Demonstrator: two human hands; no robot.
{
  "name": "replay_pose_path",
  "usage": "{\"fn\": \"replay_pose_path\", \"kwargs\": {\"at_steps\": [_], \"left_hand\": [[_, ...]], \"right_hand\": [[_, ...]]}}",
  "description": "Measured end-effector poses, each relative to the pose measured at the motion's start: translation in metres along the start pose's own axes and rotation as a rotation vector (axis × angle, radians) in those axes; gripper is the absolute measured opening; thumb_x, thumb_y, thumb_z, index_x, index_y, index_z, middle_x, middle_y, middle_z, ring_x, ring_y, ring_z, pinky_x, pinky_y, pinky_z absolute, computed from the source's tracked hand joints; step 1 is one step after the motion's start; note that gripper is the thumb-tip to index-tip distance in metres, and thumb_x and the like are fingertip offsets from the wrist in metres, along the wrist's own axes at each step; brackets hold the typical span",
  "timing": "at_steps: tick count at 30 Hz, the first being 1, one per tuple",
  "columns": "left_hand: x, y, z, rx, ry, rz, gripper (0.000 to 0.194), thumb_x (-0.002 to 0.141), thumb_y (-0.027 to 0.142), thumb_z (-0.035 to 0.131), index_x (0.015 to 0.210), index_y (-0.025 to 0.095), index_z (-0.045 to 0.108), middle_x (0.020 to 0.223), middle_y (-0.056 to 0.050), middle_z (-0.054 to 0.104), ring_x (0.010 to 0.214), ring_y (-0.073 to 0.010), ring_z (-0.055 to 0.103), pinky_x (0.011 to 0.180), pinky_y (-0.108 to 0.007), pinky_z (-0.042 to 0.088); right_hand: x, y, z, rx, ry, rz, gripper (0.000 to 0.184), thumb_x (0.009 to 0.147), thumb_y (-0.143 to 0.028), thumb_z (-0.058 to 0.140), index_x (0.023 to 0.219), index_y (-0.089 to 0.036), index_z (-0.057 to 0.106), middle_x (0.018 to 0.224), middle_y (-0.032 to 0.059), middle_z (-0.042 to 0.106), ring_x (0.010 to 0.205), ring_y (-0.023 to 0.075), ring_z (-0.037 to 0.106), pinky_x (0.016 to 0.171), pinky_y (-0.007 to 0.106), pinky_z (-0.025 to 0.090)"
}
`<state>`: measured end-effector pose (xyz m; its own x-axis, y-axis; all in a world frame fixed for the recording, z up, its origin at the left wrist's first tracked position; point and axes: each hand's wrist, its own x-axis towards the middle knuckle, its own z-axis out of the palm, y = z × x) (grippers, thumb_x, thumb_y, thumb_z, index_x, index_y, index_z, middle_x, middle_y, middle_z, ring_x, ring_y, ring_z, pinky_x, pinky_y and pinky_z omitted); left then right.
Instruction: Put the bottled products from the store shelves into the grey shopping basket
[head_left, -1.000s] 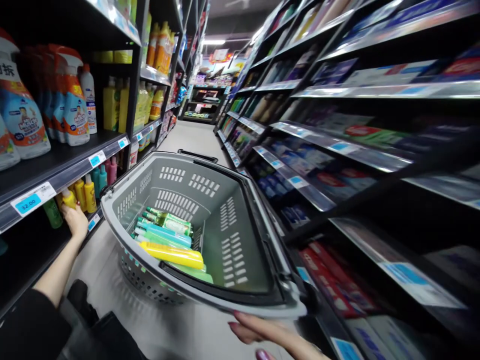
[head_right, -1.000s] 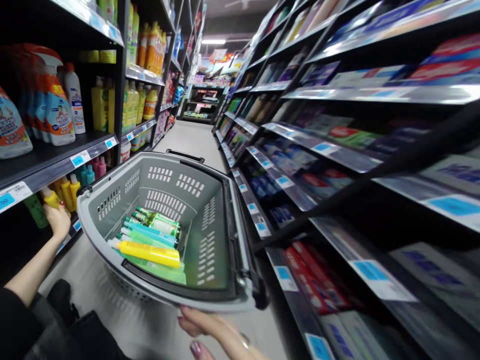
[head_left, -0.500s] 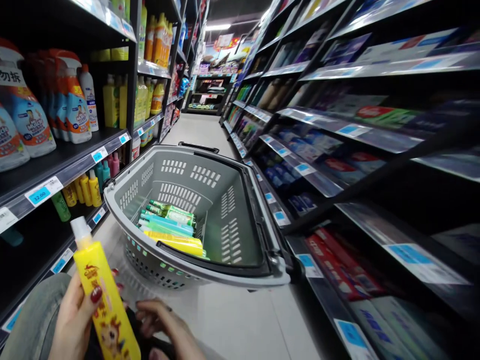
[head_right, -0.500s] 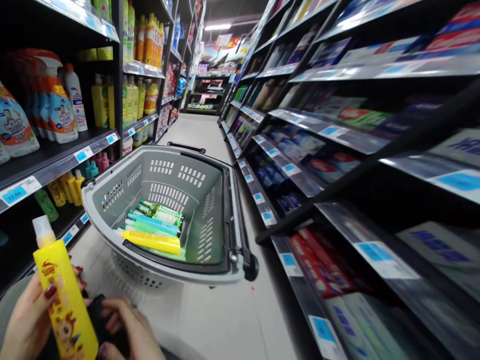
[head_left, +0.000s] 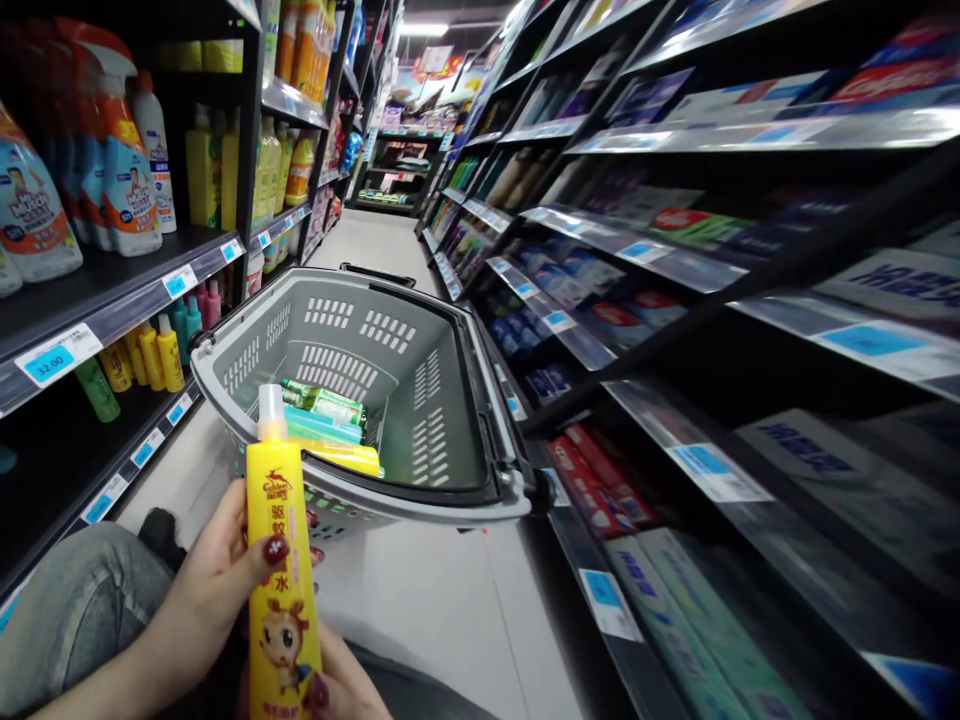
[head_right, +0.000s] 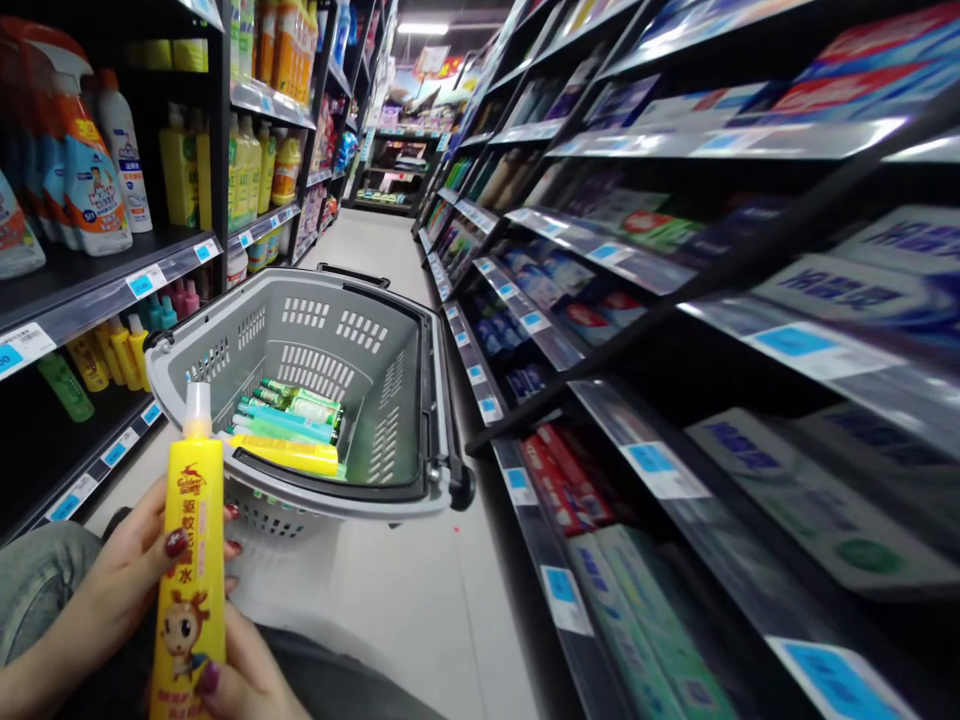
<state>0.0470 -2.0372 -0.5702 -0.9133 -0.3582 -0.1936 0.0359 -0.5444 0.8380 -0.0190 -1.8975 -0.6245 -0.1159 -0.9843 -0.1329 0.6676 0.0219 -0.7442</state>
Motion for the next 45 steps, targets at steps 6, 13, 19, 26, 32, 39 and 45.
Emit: {"fn": "replay_pose_path", "kwargs": {"at_steps": [6,13,19,26,32,39,45], "left_hand": [[0.005,-0.011,-0.012,-0.096,-0.090,0.071,0.045,0.079,0.041,0.064,0.116,0.021,0.049,0.116,-0.009,0.056,0.095,-0.0216,0.061,0.088,-0.039,0.051],[0.005,-0.022,-0.010,-0.286,-0.028,0.253,0.037,0.075,0.025,0.068,0.107,0.024,0.052,0.086,0.000,0.057,0.078,-0.0133,0.059,0.079,-0.031,0.051],[0.008,-0.019,-0.016,-0.389,-0.163,0.219,0.035,0.072,0.020,0.062,0.106,0.022,0.054,0.082,0.001,0.058,0.071,-0.0129,0.059,0.081,-0.034,0.050],[0.011,-0.020,-0.016,-0.403,-0.200,0.225,0.036,0.072,0.019,0.061,0.107,0.021,0.053,0.082,0.001,0.057,0.070,-0.0115,0.057,0.085,-0.035,0.048],[0.011,-0.021,-0.019,-0.392,-0.238,0.226,0.037,0.073,0.021,0.062,0.108,0.021,0.053,0.084,0.001,0.059,0.072,-0.0128,0.060,0.086,-0.037,0.049],[0.012,-0.017,-0.020,-0.403,-0.282,0.139,0.033,0.080,0.031,0.061,0.110,0.021,0.055,0.099,-0.005,0.063,0.077,-0.0181,0.063,0.077,-0.039,0.053],[0.015,-0.015,-0.014,-0.661,-0.337,0.031,0.042,0.074,0.045,0.068,0.104,0.017,0.063,0.087,-0.003,0.058,0.077,-0.0140,0.058,0.074,-0.032,0.054]], "right_hand": [[0.013,0.009,0.001,-0.403,0.208,-0.216,0.070,0.071,-0.053,0.065,0.126,-0.018,0.040,0.101,0.0079,0.058,0.082,0.0195,0.059,0.079,0.032,0.047],[0.016,0.032,0.010,-1.272,0.740,-0.671,0.052,0.074,-0.022,0.056,0.122,-0.021,0.037,0.107,0.0097,0.043,0.093,0.0224,0.054,0.075,0.031,0.049],[0.015,0.030,0.024,-1.289,0.632,-0.633,0.067,0.072,-0.019,0.054,0.133,-0.020,0.027,0.121,0.0132,0.044,0.117,0.0301,0.045,0.088,0.034,0.046],[0.010,0.028,0.012,-1.284,0.566,-0.627,0.060,0.081,-0.031,0.056,0.134,-0.023,0.029,0.125,0.0126,0.048,0.118,0.0296,0.048,0.090,0.035,0.047],[0.009,0.031,0.009,-1.200,0.581,-0.627,0.060,0.081,-0.037,0.060,0.133,-0.021,0.034,0.129,0.0127,0.049,0.119,0.0294,0.049,0.093,0.035,0.046],[0.006,0.028,0.006,-0.703,0.426,-0.202,0.085,0.066,-0.068,0.065,0.130,-0.017,0.042,0.114,0.0147,0.059,0.096,0.0281,0.062,0.079,0.034,0.052],[0.010,0.025,0.009,-0.280,0.217,-0.052,0.102,0.052,-0.067,0.075,0.135,-0.022,0.036,0.095,0.0085,0.064,0.077,0.0240,0.066,0.067,0.034,0.054]]}}
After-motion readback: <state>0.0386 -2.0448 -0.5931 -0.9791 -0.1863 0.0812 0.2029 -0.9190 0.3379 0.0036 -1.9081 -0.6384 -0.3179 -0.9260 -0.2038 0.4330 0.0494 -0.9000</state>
